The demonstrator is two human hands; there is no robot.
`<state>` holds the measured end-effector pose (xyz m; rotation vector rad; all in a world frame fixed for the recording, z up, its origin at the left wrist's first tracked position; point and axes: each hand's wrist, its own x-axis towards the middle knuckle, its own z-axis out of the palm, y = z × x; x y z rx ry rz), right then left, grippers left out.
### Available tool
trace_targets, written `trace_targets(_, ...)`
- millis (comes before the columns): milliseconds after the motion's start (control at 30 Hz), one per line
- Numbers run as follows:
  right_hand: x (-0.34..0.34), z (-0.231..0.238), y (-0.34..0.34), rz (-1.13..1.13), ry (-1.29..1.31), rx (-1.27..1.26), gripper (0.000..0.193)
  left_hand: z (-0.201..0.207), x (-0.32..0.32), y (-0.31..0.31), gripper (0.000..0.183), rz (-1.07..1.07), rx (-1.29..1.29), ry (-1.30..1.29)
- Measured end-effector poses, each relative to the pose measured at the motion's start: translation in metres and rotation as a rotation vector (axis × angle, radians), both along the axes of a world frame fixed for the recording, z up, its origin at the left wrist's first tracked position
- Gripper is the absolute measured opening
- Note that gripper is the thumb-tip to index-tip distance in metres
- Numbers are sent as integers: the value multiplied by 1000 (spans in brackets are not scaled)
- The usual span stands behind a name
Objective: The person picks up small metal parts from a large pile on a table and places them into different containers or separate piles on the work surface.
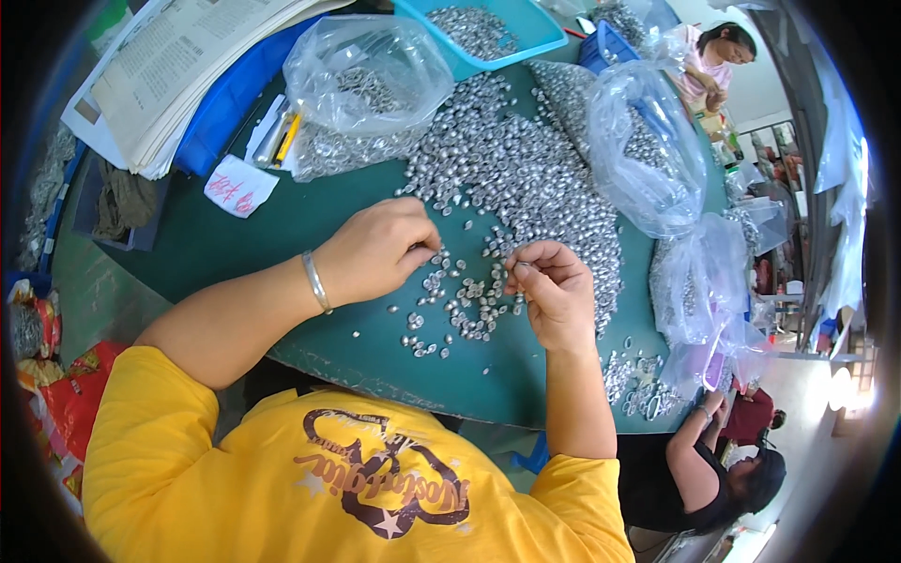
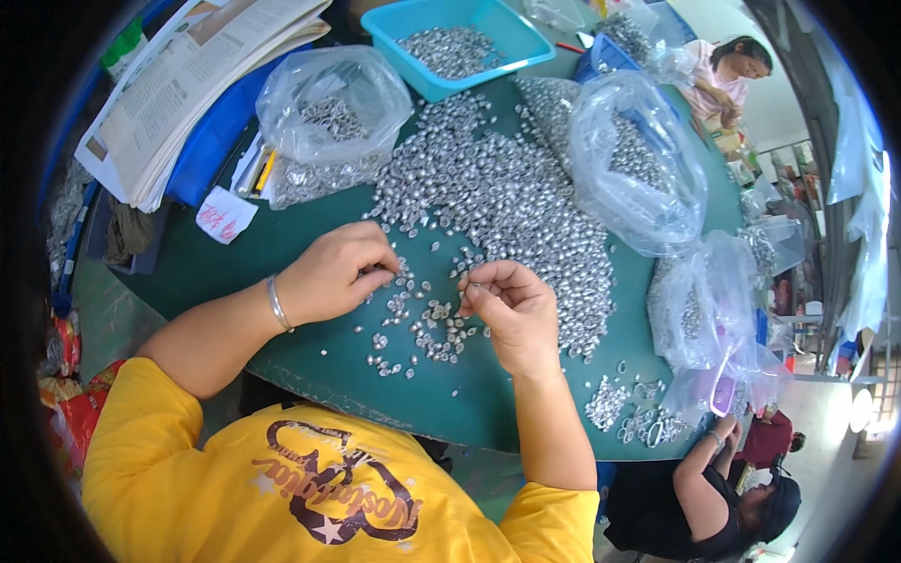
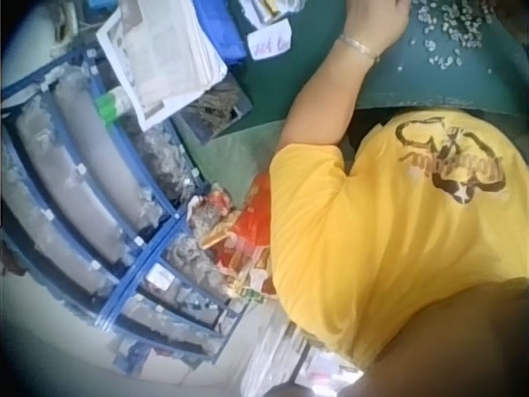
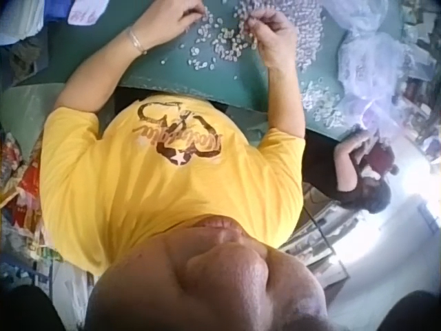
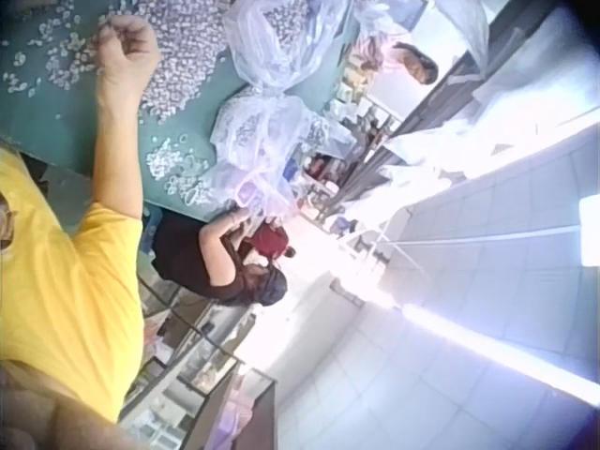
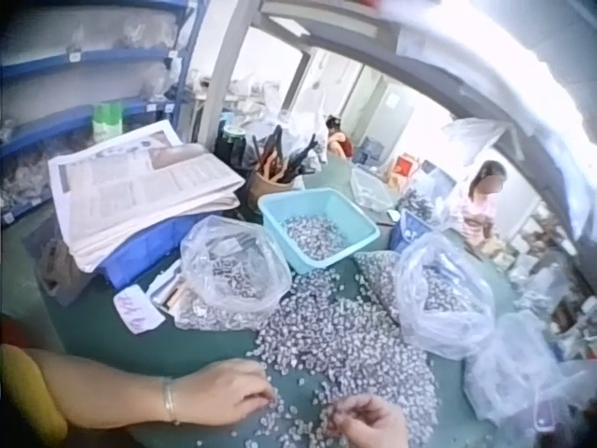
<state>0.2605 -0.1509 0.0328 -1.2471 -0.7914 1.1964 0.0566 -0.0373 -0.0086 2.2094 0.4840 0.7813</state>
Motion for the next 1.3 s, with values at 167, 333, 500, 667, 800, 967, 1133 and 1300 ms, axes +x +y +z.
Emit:
trace_targets(167,41,50,23,-398,-577,331,9,4,-1,0,5,2,-20,17)
trace_targets(333,140,78,48,-654,-1267,395,15,4,3,-2,4,4,-27,33)
trace_targets(500,114,48,36,-364,-1477,393,24,3,0,1,6,41,36,-18)
trace_targets(667,49,-16,-7,63,-1517,-50,55,5,-2,-3,10,42,15,37)
trace_targets(800,-11,-30,-19,257,-1696,-121,67,3,-3,-2,14,30,7,74)
trace_targets(967,-29,-24,-17,392,-1509,35,68,6,0,0,23,-8,46,90)
trace_targets(1133,-34,-30,-13,294,-1510,70,63,15,1,-5,39,-181,135,147)
trace_targets(1300,-23,-28,-13,303,-1411,168,47,13,7,-4,28,-170,99,204)
